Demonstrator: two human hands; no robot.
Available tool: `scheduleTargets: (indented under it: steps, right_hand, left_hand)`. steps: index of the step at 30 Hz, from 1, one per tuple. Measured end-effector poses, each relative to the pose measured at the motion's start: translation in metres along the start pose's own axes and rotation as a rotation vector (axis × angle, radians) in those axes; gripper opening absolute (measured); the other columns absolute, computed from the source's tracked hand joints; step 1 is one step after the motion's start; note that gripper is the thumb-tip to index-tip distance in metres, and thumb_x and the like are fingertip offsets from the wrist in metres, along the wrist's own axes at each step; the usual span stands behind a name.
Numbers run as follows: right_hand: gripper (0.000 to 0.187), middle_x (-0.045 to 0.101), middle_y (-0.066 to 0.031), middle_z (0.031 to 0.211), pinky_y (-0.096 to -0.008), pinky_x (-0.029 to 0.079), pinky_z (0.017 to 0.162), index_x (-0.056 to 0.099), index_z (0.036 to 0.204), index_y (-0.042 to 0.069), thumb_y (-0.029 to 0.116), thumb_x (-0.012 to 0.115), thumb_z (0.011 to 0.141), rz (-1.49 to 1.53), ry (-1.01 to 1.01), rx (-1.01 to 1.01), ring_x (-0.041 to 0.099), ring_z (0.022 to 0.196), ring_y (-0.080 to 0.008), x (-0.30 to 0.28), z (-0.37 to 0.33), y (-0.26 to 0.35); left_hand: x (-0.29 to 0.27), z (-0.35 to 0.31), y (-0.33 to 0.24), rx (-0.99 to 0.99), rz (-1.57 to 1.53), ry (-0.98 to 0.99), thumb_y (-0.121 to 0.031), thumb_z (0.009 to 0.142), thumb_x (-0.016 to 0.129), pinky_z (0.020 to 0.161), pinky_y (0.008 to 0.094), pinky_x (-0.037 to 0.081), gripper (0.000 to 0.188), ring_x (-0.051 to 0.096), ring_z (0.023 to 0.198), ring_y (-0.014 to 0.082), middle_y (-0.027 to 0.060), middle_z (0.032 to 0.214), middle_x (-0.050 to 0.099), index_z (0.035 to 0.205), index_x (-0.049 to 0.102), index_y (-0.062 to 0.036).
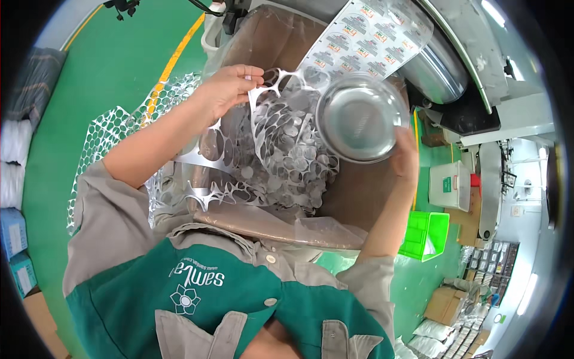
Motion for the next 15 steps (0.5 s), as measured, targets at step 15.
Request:
scheduleTargets:
  steps: [15]
  right_hand:
    - [0.049, 0.055, -0.0175, 0.114, -0.0338, 0.040, 0.091, 0.051, 0.111, -0.003, 0.025, 0.064, 0.074, -1.286, 0.743, 0.476, 0.051, 0.110, -0.0284, 0.054, -0.040, -0.202]
  left_hand:
    - [-0.019, -0.036, -0.066, 0.172, 0.021, -0.040, 0.001, 0.086, 0.044, 0.088, 0.0299, 0.044, 0.033, 0.055, 0.104, 0.0183, 0.0070, 0.105, 0.056, 0.118, 0.046, 0.0011]
Point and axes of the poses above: each hand's wrist, its own z-axis towards the middle knuckle, its own x-axis out of the palm, y = z × x, the point moved 10 cm from there along z, towards the middle knuckle
